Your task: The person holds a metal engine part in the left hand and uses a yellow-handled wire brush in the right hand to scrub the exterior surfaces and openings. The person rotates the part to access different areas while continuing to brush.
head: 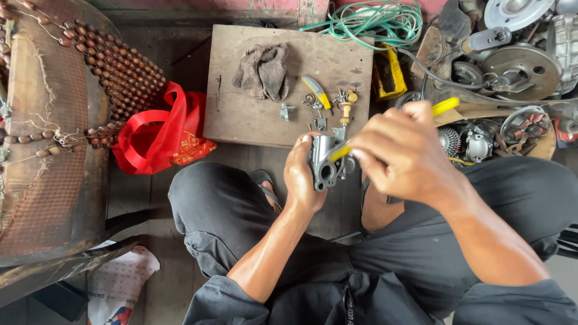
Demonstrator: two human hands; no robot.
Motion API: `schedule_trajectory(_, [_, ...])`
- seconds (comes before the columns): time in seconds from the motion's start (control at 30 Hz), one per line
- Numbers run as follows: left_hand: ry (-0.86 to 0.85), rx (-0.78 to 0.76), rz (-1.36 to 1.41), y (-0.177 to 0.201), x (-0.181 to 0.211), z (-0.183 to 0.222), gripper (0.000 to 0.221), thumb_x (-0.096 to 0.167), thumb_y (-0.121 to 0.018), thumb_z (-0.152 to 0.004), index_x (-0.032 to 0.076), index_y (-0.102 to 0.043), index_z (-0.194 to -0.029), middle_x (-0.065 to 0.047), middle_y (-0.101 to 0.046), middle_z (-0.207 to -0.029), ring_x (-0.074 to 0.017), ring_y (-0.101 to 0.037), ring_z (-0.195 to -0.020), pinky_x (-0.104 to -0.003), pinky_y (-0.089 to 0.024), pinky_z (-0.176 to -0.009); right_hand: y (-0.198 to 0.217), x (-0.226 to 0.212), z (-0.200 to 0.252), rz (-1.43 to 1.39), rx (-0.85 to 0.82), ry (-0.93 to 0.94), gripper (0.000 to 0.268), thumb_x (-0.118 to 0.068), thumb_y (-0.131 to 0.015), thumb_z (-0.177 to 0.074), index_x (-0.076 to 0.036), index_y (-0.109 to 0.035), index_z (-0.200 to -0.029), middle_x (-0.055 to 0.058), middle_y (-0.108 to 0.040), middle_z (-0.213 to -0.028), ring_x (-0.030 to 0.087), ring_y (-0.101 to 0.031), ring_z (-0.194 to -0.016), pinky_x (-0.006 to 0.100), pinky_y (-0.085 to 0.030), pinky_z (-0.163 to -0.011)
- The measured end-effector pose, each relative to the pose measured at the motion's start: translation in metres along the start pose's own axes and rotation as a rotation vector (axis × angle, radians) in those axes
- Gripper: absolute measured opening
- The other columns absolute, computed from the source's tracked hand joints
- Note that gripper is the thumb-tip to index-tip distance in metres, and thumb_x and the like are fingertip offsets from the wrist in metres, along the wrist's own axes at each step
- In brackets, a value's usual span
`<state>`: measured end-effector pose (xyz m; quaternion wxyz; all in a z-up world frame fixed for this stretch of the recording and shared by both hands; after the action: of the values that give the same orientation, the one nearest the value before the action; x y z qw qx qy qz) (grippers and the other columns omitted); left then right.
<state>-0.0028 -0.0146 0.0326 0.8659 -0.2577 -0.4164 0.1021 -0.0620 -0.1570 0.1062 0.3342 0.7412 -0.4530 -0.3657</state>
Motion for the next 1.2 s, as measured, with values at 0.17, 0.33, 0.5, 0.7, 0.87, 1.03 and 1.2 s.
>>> schedule_trajectory(0.17, [-0.002,-0.011,0.024,0.010,-0.015,-0.014,0.030,0.025,-0.047,-0.098,0.002,-0.066,-0.104,-0.013,-0.050,-0.081,-0.0206,-0.052,-0.076,-0.035,-0.048,-0.066,-0.008,-0.014,0.004,-0.113,0.002,0.022,0.018,-0.029,-0.058,-0.102,-0.022,-0.068,-0.089,-0.003,-0.060,-0.082,0.021,-0.057,-0.071,0.041,-0.035,-0.080])
schedule_trajectory(0.33, [-0.011,-0.029,0.044,0.003,-0.006,-0.005,0.028,0.023,-0.047,-0.098,0.001,-0.064,-0.102,-0.012,-0.051,-0.077,-0.0186,-0.054,-0.071,-0.031,-0.047,-0.062,-0.001,-0.003,0.003,0.021,0.027,-0.008,0.017,-0.024,-0.060,-0.105,-0.019,-0.068,-0.091,-0.002,-0.059,-0.084,0.021,-0.054,-0.071,0.039,-0.034,-0.083])
schedule_trajectory(0.5, [0.021,-0.020,0.079,0.008,-0.014,-0.010,0.027,0.022,-0.048,-0.099,0.001,-0.065,-0.103,-0.013,-0.050,-0.074,-0.0196,-0.052,-0.067,-0.033,-0.044,-0.059,-0.008,-0.010,0.006,0.008,0.032,0.037,0.018,-0.025,-0.059,-0.103,-0.019,-0.067,-0.089,0.000,-0.060,-0.081,0.024,-0.056,-0.071,0.043,-0.036,-0.080])
schedule_trajectory(0.7, [0.001,0.000,-0.001,0.008,-0.013,-0.009,0.030,0.024,-0.049,-0.098,0.001,-0.069,-0.103,-0.018,-0.051,-0.084,-0.0247,-0.050,-0.078,-0.038,-0.046,-0.073,-0.010,-0.020,0.004,-0.151,0.003,0.024,0.018,-0.028,-0.058,-0.102,-0.022,-0.069,-0.088,-0.003,-0.060,-0.080,0.020,-0.055,-0.068,0.038,-0.037,-0.080])
schedule_trajectory(0.87, [0.030,-0.004,0.058,0.002,-0.008,-0.002,0.031,0.024,-0.047,-0.098,0.001,-0.067,-0.102,-0.017,-0.051,-0.084,-0.0235,-0.051,-0.078,-0.037,-0.046,-0.074,-0.001,0.000,0.004,0.006,0.031,-0.001,0.016,-0.028,-0.061,-0.101,-0.021,-0.068,-0.088,-0.002,-0.060,-0.080,0.021,-0.056,-0.071,0.041,-0.037,-0.081])
schedule_trajectory(1.03, [0.067,-0.006,0.064,0.014,-0.019,-0.016,0.031,0.027,-0.051,-0.098,0.003,-0.068,-0.106,-0.020,-0.053,-0.083,-0.0236,-0.050,-0.075,-0.039,-0.046,-0.068,-0.011,-0.014,0.003,-0.185,0.003,0.010,0.019,-0.024,-0.060,-0.102,-0.021,-0.066,-0.084,-0.004,-0.057,-0.077,0.019,-0.052,-0.066,0.036,-0.036,-0.079])
schedule_trajectory(1.2, [0.062,-0.027,0.080,0.007,-0.013,-0.013,0.029,0.023,-0.047,-0.099,-0.001,-0.064,-0.102,-0.017,-0.051,-0.081,-0.0227,-0.052,-0.072,-0.035,-0.046,-0.064,0.000,-0.004,-0.001,-0.041,0.026,-0.006,0.017,-0.028,-0.060,-0.101,-0.021,-0.067,-0.088,-0.003,-0.058,-0.079,0.021,-0.055,-0.069,0.040,-0.037,-0.079])
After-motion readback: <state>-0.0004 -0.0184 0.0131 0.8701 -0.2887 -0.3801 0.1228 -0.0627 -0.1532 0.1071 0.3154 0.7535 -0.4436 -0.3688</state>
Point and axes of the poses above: each hand's wrist, its own z-axis away from the middle knuckle, its own y-axis out of the back of the hand, x = y × z, the point moved 1 cm from there along -z, towards the middle knuckle
